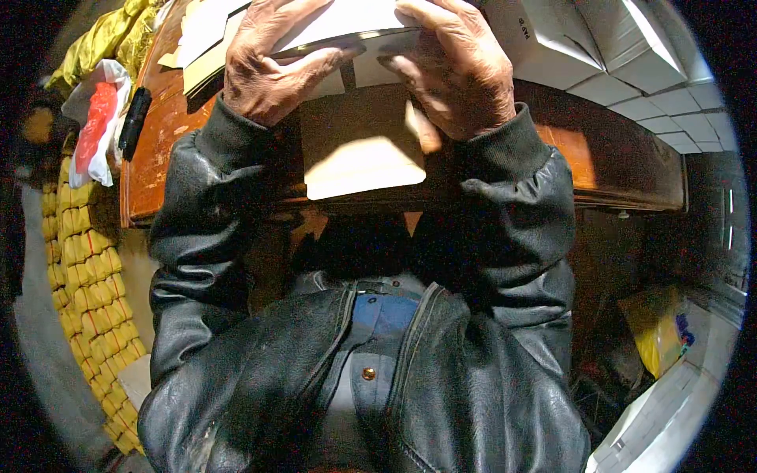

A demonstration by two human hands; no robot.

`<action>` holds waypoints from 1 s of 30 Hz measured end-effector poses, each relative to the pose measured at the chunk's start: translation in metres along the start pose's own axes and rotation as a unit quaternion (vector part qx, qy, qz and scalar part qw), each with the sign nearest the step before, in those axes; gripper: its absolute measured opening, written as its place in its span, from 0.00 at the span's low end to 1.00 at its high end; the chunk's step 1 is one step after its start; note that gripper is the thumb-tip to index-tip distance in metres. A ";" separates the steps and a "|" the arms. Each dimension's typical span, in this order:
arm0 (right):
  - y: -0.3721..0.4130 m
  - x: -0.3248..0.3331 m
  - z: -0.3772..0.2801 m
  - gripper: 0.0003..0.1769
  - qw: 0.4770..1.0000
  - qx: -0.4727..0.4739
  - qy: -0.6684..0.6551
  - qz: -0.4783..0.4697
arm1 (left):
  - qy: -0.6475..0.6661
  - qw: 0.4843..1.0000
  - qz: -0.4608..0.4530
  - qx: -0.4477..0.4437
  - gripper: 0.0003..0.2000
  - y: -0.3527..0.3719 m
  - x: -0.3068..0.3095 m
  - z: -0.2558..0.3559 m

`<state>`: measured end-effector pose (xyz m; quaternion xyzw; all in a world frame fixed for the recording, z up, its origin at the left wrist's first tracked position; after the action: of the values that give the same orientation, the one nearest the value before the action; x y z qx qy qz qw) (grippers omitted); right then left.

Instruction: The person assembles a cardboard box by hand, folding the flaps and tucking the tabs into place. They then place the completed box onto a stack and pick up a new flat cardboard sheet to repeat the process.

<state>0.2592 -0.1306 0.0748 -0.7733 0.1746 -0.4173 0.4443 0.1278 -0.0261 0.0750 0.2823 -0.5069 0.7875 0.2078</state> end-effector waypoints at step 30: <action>0.024 0.003 -0.034 0.18 0.989 -0.061 -0.121 -0.055 | 0.052 0.998 0.002 -0.021 0.32 -0.001 0.003 -0.001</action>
<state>0.2362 -0.1643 0.0651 -0.8524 0.1017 -0.3329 0.3903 0.1260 -0.0243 0.0767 0.2354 -0.5119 0.7911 0.2384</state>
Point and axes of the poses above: each hand's wrist, its own y-axis away from the middle knuckle, its own x-axis out of the back of the hand, z = x × y, the point moved 10 cm from there along -y, towards the middle knuckle, and after that the axes turned 2 degrees about x, right-handed, at the moved point
